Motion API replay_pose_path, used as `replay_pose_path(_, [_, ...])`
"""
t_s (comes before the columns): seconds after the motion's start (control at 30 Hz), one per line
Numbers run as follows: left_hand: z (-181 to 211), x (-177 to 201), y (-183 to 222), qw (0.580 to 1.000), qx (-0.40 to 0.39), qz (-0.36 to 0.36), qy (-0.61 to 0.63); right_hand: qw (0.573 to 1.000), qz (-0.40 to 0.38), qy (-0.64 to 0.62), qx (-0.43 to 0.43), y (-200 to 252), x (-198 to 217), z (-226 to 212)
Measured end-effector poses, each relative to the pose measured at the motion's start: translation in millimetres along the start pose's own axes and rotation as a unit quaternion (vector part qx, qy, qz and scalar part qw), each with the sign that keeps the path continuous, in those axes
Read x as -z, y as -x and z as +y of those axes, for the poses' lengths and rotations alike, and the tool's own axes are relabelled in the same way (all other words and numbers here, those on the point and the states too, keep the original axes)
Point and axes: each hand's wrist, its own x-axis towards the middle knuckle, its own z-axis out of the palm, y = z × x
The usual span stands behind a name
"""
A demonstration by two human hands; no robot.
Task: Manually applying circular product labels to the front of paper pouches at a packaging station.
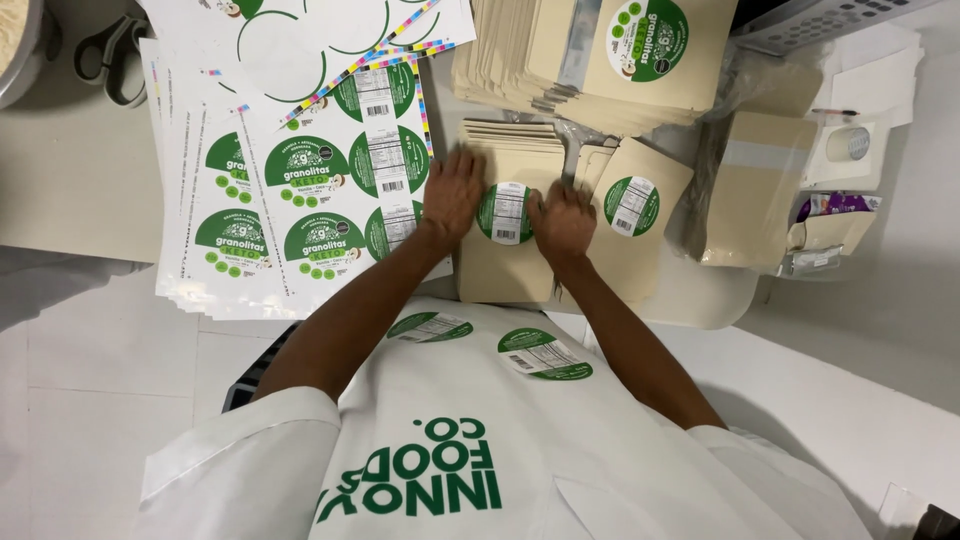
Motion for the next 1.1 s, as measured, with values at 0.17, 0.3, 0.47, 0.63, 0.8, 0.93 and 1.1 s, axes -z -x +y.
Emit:
replay_pose_path(0.17, [-20,-32,-9,0.994,-0.070,0.081,0.033,0.956,-0.172,-0.175,0.160,29,14,-32])
replay_pose_path(0.3, [-26,-48,-14,0.987,-0.077,0.135,0.029,0.921,-0.225,-0.205,0.243,59,41,-19])
replay_pose_path(0.47, [-25,13,-20,0.957,-0.036,0.070,0.281,0.922,-0.213,-0.317,-0.066,65,41,24])
replay_pose_path(0.63, [20,65,23,0.865,0.117,0.001,0.487,0.784,-0.149,-0.541,-0.265,62,55,55])
replay_pose_path(0.8, [66,171,69,0.769,-0.020,-0.467,0.437,0.845,-0.050,-0.358,-0.394,92,-14,190])
replay_pose_path(0.93, [59,139,72,0.764,0.028,-0.378,0.523,0.907,-0.039,-0.243,-0.341,87,6,186])
replay_pose_path(1.1, [23,126,61,0.700,0.222,-0.121,0.668,0.753,-0.204,-0.550,-0.297,33,81,76])
